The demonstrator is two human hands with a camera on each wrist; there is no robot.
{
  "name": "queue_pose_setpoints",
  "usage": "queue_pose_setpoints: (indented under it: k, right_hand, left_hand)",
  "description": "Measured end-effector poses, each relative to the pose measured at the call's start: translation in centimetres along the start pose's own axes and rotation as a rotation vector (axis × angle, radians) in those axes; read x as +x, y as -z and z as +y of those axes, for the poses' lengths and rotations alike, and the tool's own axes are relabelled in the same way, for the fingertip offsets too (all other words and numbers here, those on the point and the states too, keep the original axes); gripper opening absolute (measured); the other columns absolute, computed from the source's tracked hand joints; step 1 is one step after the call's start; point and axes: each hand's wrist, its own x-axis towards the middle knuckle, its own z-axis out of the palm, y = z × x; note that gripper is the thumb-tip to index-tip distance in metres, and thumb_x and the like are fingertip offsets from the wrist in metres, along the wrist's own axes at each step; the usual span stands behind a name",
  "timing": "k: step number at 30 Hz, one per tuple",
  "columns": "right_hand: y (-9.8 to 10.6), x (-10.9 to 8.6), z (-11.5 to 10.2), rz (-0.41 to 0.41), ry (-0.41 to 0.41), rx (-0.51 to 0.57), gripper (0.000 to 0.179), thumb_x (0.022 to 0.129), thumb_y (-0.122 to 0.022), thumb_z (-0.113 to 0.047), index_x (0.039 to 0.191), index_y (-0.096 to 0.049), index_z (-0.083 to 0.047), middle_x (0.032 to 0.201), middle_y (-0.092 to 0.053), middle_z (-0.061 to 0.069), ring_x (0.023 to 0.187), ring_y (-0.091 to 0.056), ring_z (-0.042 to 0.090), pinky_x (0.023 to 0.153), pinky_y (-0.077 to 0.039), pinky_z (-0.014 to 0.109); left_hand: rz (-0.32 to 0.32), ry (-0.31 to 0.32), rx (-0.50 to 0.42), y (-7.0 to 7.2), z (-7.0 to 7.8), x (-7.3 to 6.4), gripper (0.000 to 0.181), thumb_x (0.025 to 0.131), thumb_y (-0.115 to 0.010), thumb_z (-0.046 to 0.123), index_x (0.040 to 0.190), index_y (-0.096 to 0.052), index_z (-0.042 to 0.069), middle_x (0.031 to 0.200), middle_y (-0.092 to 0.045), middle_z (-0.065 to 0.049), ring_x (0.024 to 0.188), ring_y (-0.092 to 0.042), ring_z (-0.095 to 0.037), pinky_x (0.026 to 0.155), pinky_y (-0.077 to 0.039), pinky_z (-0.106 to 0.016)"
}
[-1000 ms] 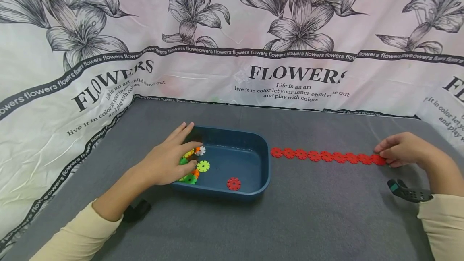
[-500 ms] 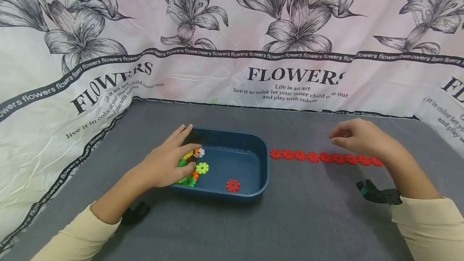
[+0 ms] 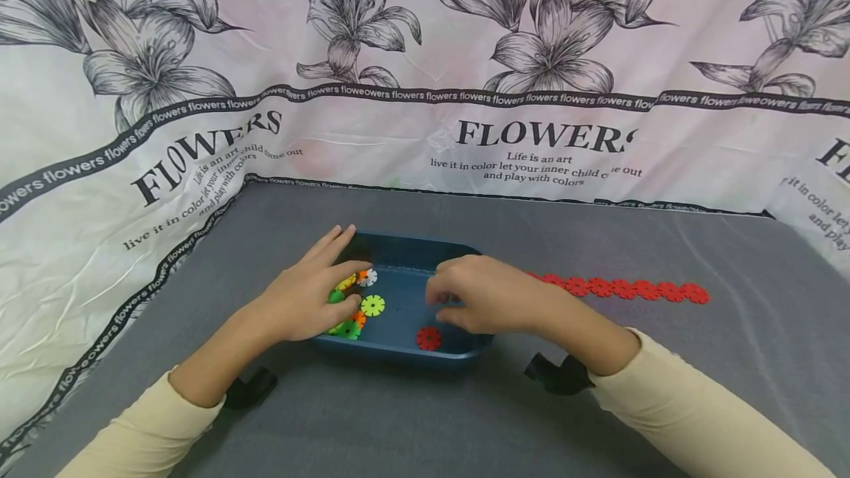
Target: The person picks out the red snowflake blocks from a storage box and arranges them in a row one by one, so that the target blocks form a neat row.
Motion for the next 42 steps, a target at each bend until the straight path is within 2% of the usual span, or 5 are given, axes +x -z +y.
queue_pose_setpoints:
  k: [6, 17, 27, 35, 42]
  right_hand:
    - [-2.6, 2.6, -0.1, -0.214, -0.010, 0.027, 0.019, 0.087, -0.080, -0.015, 0.104, -0.071, -0.012, 0.092, -0.062, -0.004, 0.083, -0.056, 0.011, 0.074, -0.050, 0.025]
    - [-3.2, 3.1, 0.4, -0.235, -0.036, 0.167, 0.016, 0.087, -0.079, -0.009, 0.087, -0.064, -0.016, 0.082, -0.056, -0.007, 0.075, -0.052, 0.008, 0.067, -0.047, 0.025]
    - [-3.5, 3.1, 0.7, -0.216, -0.044, 0.223, 0.015, 0.086, -0.079, -0.009, 0.090, -0.065, -0.014, 0.080, -0.059, -0.008, 0.072, -0.054, 0.008, 0.066, -0.048, 0.025]
    - [-3.4, 2.6, 0.5, -0.074, 0.015, 0.288, 0.011, 0.088, -0.075, -0.003, 0.089, -0.068, -0.012, 0.080, -0.063, -0.009, 0.072, -0.056, 0.005, 0.069, -0.051, 0.024]
    - [-3.2, 2.3, 0.4, 0.003, -0.007, 0.324, 0.007, 0.089, -0.074, -0.003, 0.090, -0.072, -0.009, 0.081, -0.068, -0.008, 0.073, -0.059, 0.003, 0.071, -0.053, 0.023]
  left_hand:
    - [-0.005, 0.006, 0.008, -0.1, 0.0, 0.1, 0.051, 0.092, -0.062, 0.033, 0.140, -0.061, 0.014, 0.166, -0.014, -0.013, 0.152, -0.007, -0.035, 0.096, -0.045, -0.065]
    - [-0.001, 0.004, 0.006, 0.1, -0.1, 0.1, 0.050, 0.093, -0.061, 0.032, 0.140, -0.061, 0.014, 0.166, -0.013, -0.013, 0.152, -0.006, -0.034, 0.092, -0.047, -0.065]
    - [-0.002, 0.010, -0.001, 0.0, 0.1, 0.0, 0.050, 0.093, -0.061, 0.031, 0.140, -0.061, 0.015, 0.166, -0.015, -0.014, 0.152, -0.008, -0.035, 0.094, -0.045, -0.066]
    - [-0.009, 0.012, -0.001, -0.1, -0.1, 0.1, 0.050, 0.093, -0.061, 0.033, 0.140, -0.061, 0.015, 0.166, -0.013, -0.012, 0.152, -0.007, -0.035, 0.093, -0.047, -0.064]
    - [-0.016, 0.011, -0.007, -0.1, -0.1, 0.1, 0.051, 0.093, -0.061, 0.032, 0.141, -0.060, 0.015, 0.166, -0.014, -0.012, 0.152, -0.008, -0.036, 0.095, -0.044, -0.066]
